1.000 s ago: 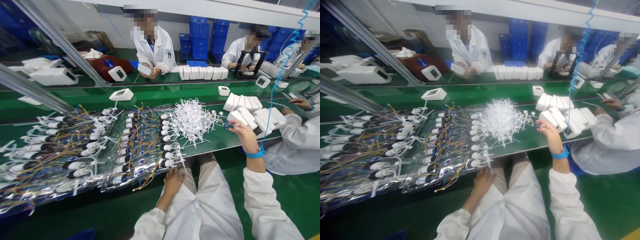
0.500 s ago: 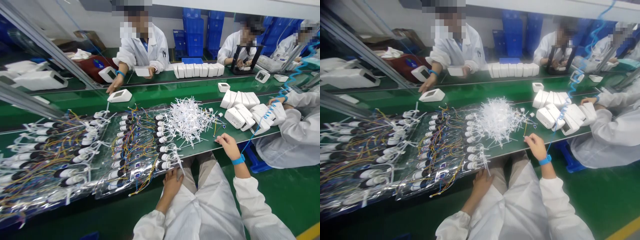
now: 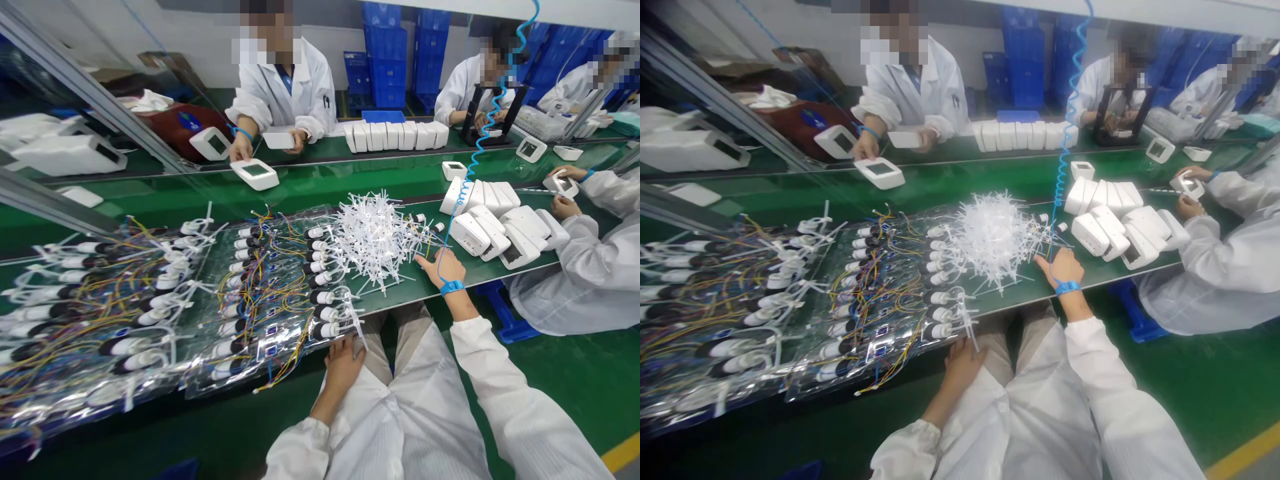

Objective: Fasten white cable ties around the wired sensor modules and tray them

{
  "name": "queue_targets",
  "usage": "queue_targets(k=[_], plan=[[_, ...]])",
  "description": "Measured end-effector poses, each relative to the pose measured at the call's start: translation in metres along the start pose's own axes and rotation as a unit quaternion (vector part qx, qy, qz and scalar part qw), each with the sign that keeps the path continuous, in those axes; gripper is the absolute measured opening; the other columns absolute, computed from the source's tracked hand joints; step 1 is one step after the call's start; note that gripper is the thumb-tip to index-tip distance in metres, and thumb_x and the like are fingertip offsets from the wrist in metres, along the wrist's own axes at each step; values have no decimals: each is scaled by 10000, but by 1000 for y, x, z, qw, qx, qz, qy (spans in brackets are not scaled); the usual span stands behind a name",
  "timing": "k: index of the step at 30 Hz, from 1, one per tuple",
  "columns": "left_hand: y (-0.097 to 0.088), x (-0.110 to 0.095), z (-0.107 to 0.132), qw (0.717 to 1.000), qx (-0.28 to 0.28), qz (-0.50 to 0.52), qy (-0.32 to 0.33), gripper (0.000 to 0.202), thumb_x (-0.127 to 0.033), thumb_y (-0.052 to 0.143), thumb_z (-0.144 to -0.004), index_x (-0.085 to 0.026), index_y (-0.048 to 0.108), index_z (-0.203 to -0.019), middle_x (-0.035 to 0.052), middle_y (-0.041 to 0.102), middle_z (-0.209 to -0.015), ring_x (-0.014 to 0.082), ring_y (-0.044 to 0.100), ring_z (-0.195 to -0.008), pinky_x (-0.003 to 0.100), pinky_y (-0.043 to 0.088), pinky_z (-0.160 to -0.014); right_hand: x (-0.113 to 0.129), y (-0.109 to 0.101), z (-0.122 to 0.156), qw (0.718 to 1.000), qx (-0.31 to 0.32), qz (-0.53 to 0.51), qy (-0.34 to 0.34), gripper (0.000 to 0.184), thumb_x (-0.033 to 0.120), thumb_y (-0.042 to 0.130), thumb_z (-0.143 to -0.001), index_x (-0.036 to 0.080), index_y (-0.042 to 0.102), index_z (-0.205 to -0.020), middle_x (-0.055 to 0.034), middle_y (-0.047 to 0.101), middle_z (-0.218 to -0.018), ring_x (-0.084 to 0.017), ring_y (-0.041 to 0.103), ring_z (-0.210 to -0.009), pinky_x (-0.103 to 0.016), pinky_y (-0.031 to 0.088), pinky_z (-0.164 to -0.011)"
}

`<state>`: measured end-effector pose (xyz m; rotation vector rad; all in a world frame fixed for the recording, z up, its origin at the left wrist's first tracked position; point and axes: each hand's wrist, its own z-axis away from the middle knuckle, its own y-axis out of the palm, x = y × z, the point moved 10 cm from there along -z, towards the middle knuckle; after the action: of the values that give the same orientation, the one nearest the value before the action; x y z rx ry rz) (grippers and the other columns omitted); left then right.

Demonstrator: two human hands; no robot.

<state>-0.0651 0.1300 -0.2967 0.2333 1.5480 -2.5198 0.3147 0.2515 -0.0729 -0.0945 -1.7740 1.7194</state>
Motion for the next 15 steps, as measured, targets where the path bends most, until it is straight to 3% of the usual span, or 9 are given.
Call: queue_targets(k=[4,9,15], plan=[[-1,-2,-1,1000,-3,4,1,571,-437,508,-1114,-197,547,-1631,239,502,-1698,420,482,-1577,557,429,-1233,4,4,-11,1000,21,5,-10,501,631,755,-973,168,731,-1163,-278,753,-1307,-458,767,-1199,-558,582,-1006],[-3,-1,-1,1000,-8,20,2,571,-454,508,-1113,-225,547,-1634,220,523,-1667,407,501,-1549,544,438,-1215,4,-5,-24,998,17,-29,-56,90,302,711,-920,228,734,-876,-161,814,-1054,-365,780,-1065,-445,576,-951],[-4,-1,1,999,-7,44,5,590,-429,507,-1116,-234,511,-1673,198,470,-1738,409,457,-1557,566,403,-1240,0,-44,-46,981,-26,-145,-128,233,365,572,-889,260,619,-687,-46,706,-730,-288,704,-841,-395,562,-831]])
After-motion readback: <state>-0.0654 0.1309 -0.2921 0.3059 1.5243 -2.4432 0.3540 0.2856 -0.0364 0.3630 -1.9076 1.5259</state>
